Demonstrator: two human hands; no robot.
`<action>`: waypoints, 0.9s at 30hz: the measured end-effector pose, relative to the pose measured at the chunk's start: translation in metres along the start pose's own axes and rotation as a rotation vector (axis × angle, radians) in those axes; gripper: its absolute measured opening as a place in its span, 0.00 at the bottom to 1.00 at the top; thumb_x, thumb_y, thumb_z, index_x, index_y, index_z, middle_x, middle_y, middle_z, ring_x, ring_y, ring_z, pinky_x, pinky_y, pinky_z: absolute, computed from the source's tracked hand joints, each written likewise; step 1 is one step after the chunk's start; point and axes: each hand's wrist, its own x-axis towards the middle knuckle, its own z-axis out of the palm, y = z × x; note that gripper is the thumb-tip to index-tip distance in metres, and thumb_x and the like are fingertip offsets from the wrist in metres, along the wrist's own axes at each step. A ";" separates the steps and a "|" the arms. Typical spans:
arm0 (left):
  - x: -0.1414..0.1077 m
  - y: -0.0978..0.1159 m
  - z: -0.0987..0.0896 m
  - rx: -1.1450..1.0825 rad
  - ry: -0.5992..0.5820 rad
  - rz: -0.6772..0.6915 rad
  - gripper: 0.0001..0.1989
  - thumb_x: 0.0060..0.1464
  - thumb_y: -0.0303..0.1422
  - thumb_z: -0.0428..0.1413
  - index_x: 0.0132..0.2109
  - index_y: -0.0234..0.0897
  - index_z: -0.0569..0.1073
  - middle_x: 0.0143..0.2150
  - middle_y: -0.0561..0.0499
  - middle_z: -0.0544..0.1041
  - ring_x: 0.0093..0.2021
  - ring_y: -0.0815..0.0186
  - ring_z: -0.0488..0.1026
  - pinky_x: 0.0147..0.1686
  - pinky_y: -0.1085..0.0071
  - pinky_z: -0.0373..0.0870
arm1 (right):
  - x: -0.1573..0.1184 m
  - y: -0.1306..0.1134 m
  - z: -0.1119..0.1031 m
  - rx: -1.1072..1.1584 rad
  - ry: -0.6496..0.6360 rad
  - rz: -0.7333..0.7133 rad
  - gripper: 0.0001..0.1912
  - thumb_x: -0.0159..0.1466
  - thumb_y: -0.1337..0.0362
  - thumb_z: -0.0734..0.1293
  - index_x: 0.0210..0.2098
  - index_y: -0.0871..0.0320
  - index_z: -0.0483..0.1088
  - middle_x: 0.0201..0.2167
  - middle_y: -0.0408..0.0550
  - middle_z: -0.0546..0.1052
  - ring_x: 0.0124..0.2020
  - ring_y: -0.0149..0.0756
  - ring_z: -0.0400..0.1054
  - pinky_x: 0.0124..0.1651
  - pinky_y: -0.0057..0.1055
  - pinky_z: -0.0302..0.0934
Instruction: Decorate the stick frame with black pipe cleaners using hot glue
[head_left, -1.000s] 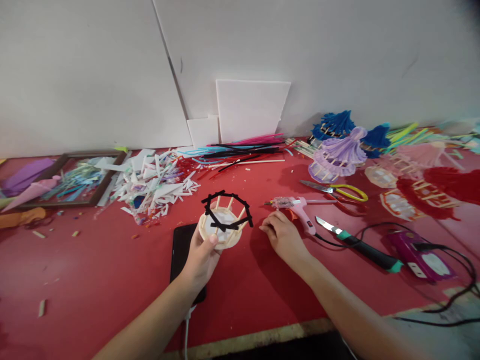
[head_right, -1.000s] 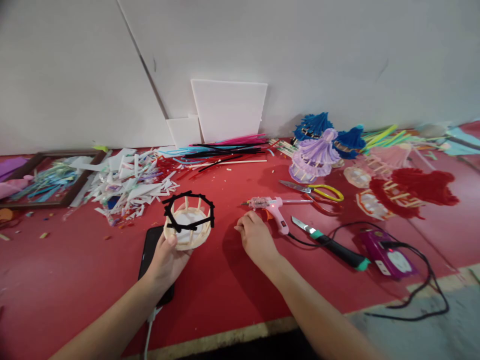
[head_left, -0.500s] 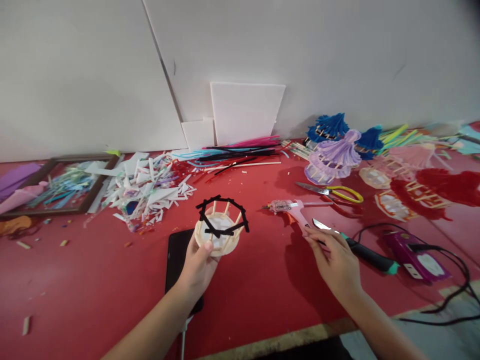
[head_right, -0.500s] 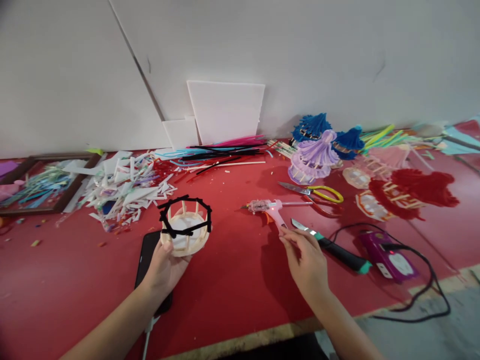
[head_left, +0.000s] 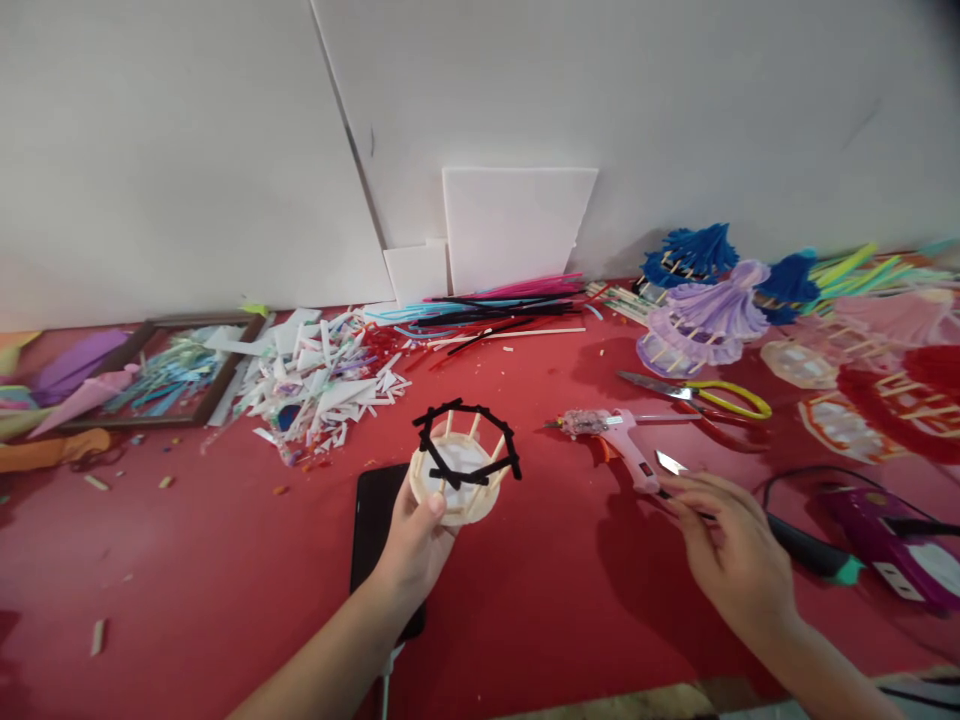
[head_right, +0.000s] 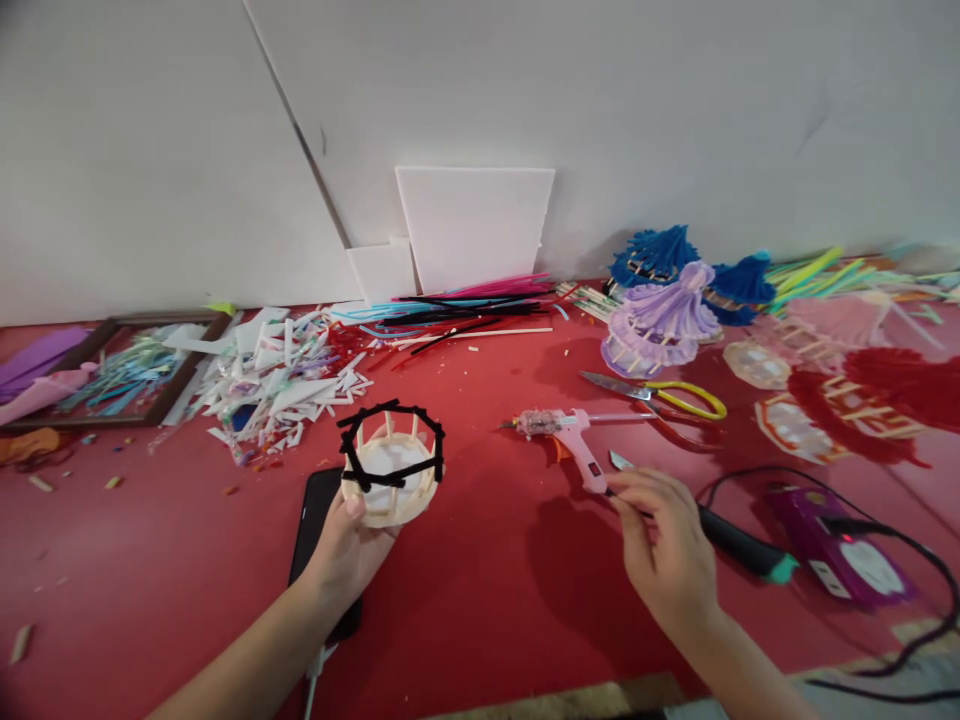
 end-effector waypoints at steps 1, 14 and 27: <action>0.000 0.000 0.001 0.002 -0.003 -0.001 0.37 0.36 0.43 0.70 0.55 0.44 0.72 0.46 0.47 0.81 0.45 0.58 0.78 0.45 0.64 0.76 | 0.010 -0.009 -0.002 0.091 0.060 0.066 0.03 0.65 0.62 0.62 0.33 0.51 0.64 0.37 0.52 0.77 0.44 0.46 0.73 0.47 0.46 0.68; -0.001 -0.001 0.000 0.032 -0.027 -0.001 0.30 0.34 0.43 0.71 0.46 0.40 0.75 0.40 0.47 0.81 0.40 0.58 0.78 0.42 0.64 0.76 | 0.100 -0.109 -0.004 0.554 -0.871 0.150 0.11 0.67 0.58 0.60 0.29 0.52 0.64 0.25 0.43 0.77 0.22 0.32 0.70 0.25 0.28 0.64; -0.002 0.001 0.001 0.060 -0.055 -0.022 0.33 0.36 0.44 0.70 0.50 0.40 0.74 0.45 0.44 0.79 0.46 0.53 0.77 0.48 0.58 0.73 | 0.107 -0.093 0.006 0.941 -0.641 0.309 0.11 0.55 0.56 0.74 0.25 0.56 0.72 0.26 0.44 0.79 0.23 0.31 0.72 0.29 0.29 0.68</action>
